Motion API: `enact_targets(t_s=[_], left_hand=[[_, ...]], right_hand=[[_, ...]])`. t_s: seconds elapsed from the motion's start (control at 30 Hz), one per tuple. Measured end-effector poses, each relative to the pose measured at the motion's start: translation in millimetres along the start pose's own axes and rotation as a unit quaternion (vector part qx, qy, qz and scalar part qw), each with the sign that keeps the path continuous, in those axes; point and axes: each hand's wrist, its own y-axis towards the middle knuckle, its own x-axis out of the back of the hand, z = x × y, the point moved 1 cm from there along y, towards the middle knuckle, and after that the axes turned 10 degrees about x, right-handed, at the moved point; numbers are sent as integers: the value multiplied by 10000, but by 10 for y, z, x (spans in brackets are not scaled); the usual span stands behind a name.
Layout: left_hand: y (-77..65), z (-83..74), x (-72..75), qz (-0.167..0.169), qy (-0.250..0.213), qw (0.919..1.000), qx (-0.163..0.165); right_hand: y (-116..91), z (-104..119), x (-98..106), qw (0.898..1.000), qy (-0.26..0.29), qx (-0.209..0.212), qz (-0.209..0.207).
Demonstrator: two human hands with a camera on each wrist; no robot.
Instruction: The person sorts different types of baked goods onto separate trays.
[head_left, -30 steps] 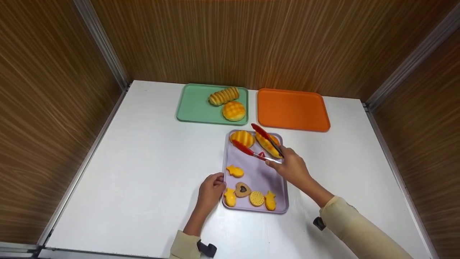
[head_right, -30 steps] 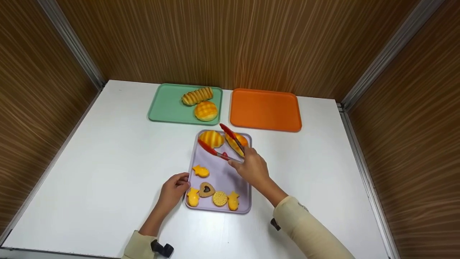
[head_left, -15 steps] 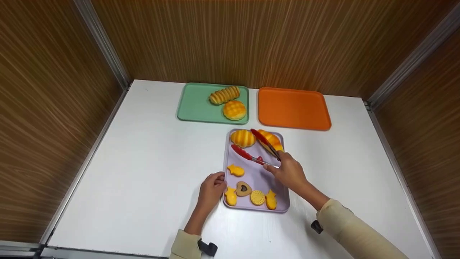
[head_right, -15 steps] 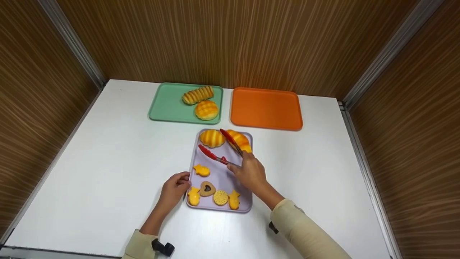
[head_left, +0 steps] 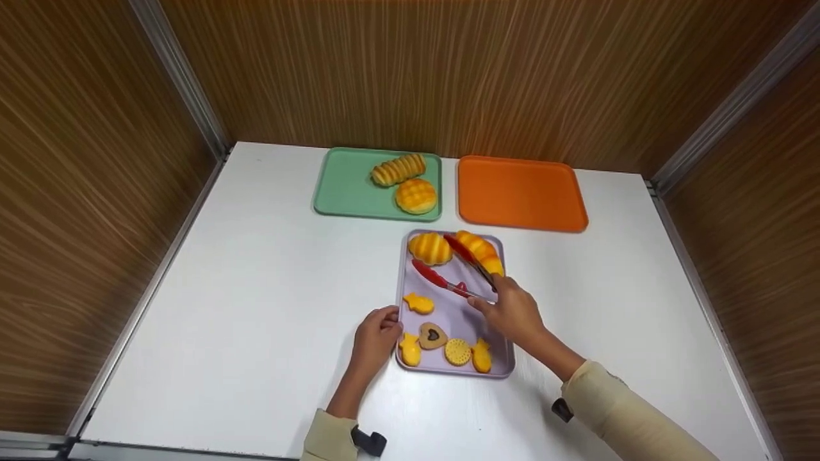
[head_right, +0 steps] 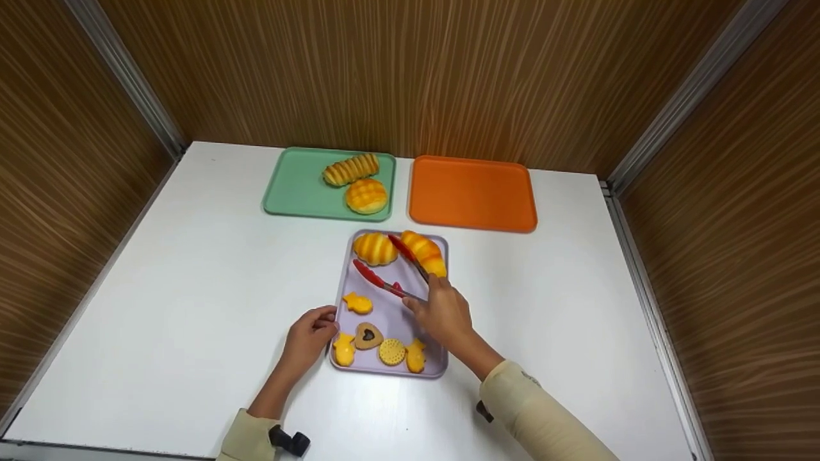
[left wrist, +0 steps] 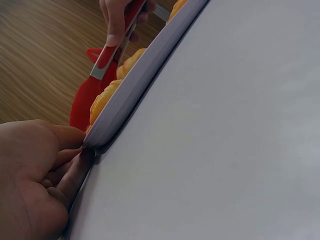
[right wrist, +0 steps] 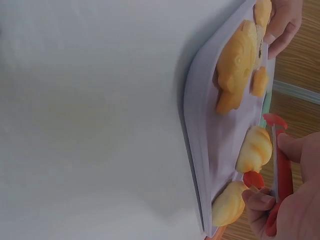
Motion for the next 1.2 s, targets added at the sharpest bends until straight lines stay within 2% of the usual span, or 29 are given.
enact_targets(t_s=[0.23,0.47,0.7,0.97,1.2], left_hand=[[2,-1,5,38,-33,10000,-19],[0,1,8,30,-4,10000,4],[-8,-17,22,24,-27,10000,-12],[-7,-12,22,51,-62,9999,149],[-4,-6,13,25,-8,10000,60]], right_hand=[[-14,3,-25,9999,-104,-23,-67],[-10,-12,-68,9986,-374,276,-234],[-36,-31,-64,9985,-346,272,-316],[-94,-40,-69,9983,-323,322,-360],[-120,-37,-71,9986,-241,263,-388]])
